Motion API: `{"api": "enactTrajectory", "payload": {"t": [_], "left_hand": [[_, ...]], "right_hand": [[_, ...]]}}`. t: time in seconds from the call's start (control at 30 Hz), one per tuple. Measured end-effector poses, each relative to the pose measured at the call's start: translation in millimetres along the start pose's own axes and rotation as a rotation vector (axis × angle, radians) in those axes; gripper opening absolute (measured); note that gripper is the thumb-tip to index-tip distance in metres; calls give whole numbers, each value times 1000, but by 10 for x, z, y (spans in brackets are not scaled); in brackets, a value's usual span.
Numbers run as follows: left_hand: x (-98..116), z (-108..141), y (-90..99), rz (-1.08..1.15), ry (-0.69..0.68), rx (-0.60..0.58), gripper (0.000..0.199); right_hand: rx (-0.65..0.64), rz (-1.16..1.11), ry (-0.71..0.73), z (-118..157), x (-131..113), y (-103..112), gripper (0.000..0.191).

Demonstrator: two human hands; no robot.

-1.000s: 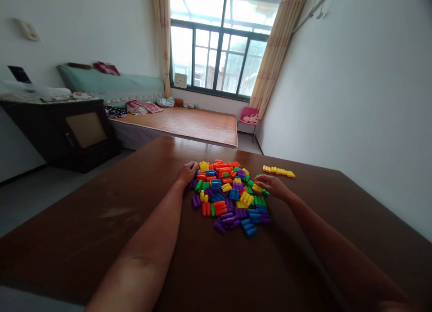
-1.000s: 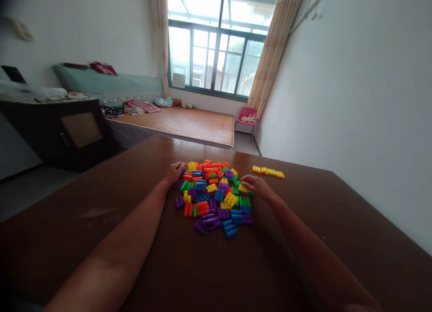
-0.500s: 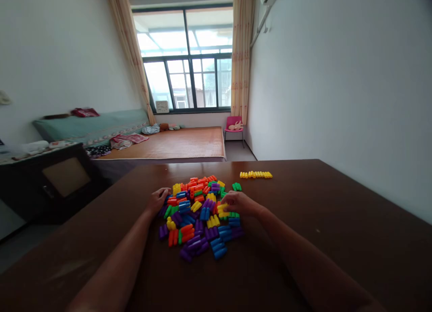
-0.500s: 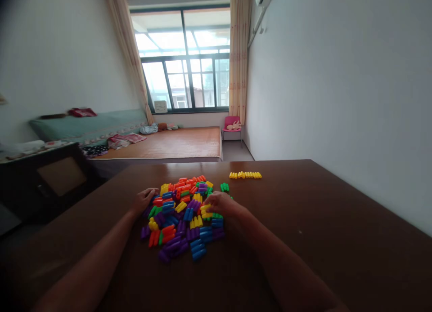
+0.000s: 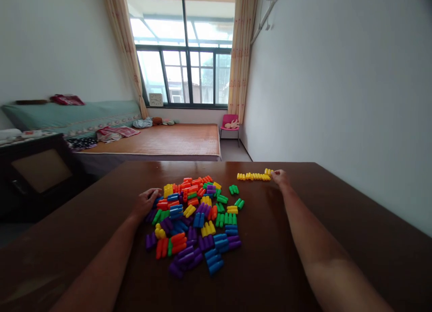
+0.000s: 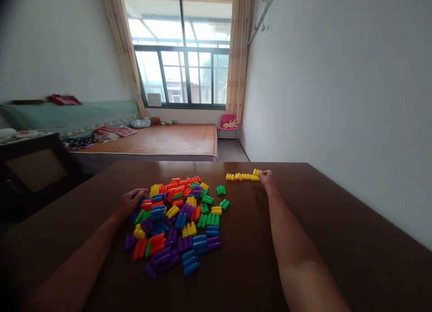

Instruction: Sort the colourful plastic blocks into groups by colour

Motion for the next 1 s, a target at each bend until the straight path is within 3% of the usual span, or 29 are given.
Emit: {"api": "enactTrajectory", "payload": {"t": [0.17,0.3,0.4,0.5,0.57,0.77,0.87,1.0], "left_hand": [[-21,1,-6,0,14,0,51],[-57,-10,-4,-4,9,13,49],[-73,-12,-15,-3,7,7,51],[-58,3,-30,-2,2,3,54],[-39,19,-38,2,2,5,54],[-14,48,-64,27,-7,11,52],[-36,49,-77,37,-20,20,52],[-74,39,-84,49,-42,35,50]], "right_hand": [[57,140,-31,-171,96,-264,17],[55,200,-10,-196,143,-454,21],[31,275,11,-184,177,-488,28],[95,300,42,-143,109,-425,35],[71,236,130,-86,-73,-458,35],[-475,-67,527,461,-1104,-1143,31],[-559,-59,568,710,-1456,-1485,30],[-628,-46,587,822,-1612,-1784,32]]}}
Point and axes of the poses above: each hand's wrist, its own z-axis away from the middle knuckle, its own y-axis out of the back of the hand, x = y × z, the point moved 7 cm from there along -z, towards the middle knuckle, and after that the axes turned 4 degrees about -x, right-handed, at the moved point
